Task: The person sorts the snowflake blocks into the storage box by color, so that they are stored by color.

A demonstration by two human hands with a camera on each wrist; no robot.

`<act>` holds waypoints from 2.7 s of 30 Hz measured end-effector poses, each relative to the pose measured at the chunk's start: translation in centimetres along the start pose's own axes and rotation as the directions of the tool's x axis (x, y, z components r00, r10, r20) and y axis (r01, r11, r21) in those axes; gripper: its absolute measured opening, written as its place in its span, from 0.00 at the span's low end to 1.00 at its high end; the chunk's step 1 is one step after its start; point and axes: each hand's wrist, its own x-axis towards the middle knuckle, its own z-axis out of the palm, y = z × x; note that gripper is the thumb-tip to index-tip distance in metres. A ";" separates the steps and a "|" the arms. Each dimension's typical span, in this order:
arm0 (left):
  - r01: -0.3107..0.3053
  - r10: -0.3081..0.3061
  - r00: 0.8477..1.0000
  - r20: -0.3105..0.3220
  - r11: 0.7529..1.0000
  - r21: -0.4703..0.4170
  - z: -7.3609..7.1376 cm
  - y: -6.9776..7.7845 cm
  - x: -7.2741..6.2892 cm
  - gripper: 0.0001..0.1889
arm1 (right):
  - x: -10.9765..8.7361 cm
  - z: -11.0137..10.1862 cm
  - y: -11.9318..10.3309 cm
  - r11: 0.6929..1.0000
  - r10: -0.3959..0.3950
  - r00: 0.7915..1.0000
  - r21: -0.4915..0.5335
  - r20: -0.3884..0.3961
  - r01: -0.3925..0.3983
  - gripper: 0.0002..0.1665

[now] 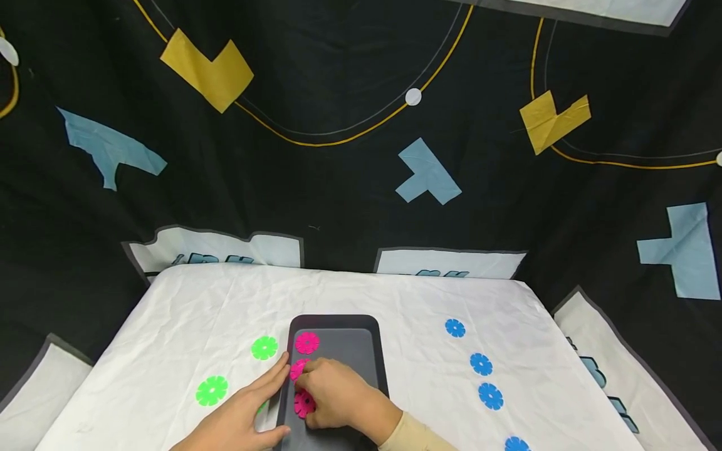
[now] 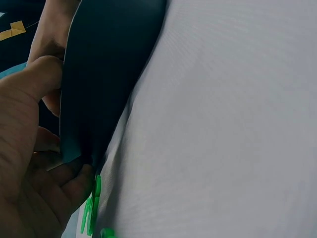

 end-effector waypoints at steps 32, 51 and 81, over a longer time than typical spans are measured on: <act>0.011 -0.011 1.000 -0.006 1.000 -0.001 0.0 0.2 0.1 0.50 | -6.2 -2.3 2.7 0.985 0.150 0.974 0.115 -0.170 -0.132 0.18; 0.002 -0.001 0.999 -0.043 1.000 0.025 0.1 0.2 0.0 0.50 | -13.5 -2.5 4.3 0.877 0.419 0.908 0.276 -0.033 -0.394 0.17; -0.029 0.030 0.998 -0.050 0.999 0.019 0.2 0.0 0.1 0.50 | -20.8 2.3 5.4 0.732 0.440 0.865 0.462 0.241 -0.501 0.12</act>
